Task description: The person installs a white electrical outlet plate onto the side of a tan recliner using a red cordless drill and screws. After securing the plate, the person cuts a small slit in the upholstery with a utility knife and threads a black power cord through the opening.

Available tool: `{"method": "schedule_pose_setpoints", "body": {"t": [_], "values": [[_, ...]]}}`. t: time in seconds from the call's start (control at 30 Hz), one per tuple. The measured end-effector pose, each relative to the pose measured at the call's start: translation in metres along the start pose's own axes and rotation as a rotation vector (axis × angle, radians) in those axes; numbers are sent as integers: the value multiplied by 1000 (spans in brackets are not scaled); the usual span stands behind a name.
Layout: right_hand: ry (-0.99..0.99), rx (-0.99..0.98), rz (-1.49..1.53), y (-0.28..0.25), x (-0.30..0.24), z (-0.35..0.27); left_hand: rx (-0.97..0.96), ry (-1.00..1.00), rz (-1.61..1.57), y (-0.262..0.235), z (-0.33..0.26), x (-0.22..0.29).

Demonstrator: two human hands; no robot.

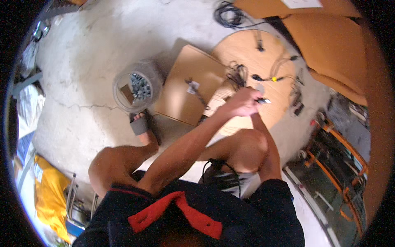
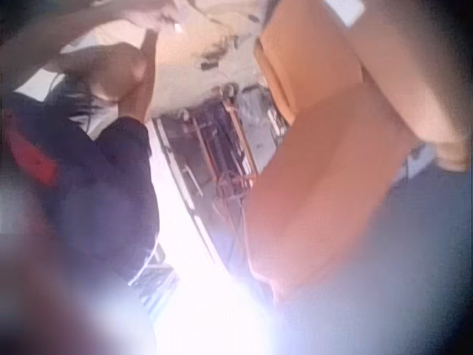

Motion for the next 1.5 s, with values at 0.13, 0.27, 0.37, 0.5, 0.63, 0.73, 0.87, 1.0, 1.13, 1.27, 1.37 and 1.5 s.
{"method": "schedule_pose_setpoints", "body": {"t": [0.13, 0.27, 0.37, 0.5, 0.63, 0.73, 0.87, 1.0, 1.13, 1.27, 1.37, 1.5], "values": [[44, 96, 137, -44, -38, -59, 376, -160, -128, -57, -71, 22], [-87, 125, 488, -83, -107, -141, 690, -415, -451, -124, -172, 57], [-144, 153, 544, -97, -158, -207, 798, -475, -492, -156, -240, 100], [-203, 221, 309, -140, -214, -306, 1131, -480, -782, -170, -340, 162], [-173, -232, -380, -166, -251, -402, 1257, -446, -807, -231, -498, 241], [-127, -415, -270, -230, -229, -493, 1268, -518, -787, -237, -524, 308], [53, 115, 150, -371, -144, -578, 1411, -359, -874, -332, -711, 325], [131, 712, 184, -528, -28, -737, 1492, -342, -627, -426, -783, 450], [379, 1271, -75, -713, 0, -901, 1737, -486, -388, -427, -826, 556], [694, 1557, 233, -806, 71, -1025, 1651, -363, -233, -413, -754, 669], [442, 1517, 380, -830, 115, -1040, 1276, -220, -190, -384, -646, 747], [-195, 1146, 529, -856, 55, -1041, 744, -297, -241, -131, -379, 723]]}}
Point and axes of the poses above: each hand's wrist, its own z-axis towards the middle knuckle, its own y-axis out of the palm, x = y × z, the point moved 9 cm from there along z, towards the middle knuckle, and after that the axes turned 12 degrees about -x, right-handed, at the moved point
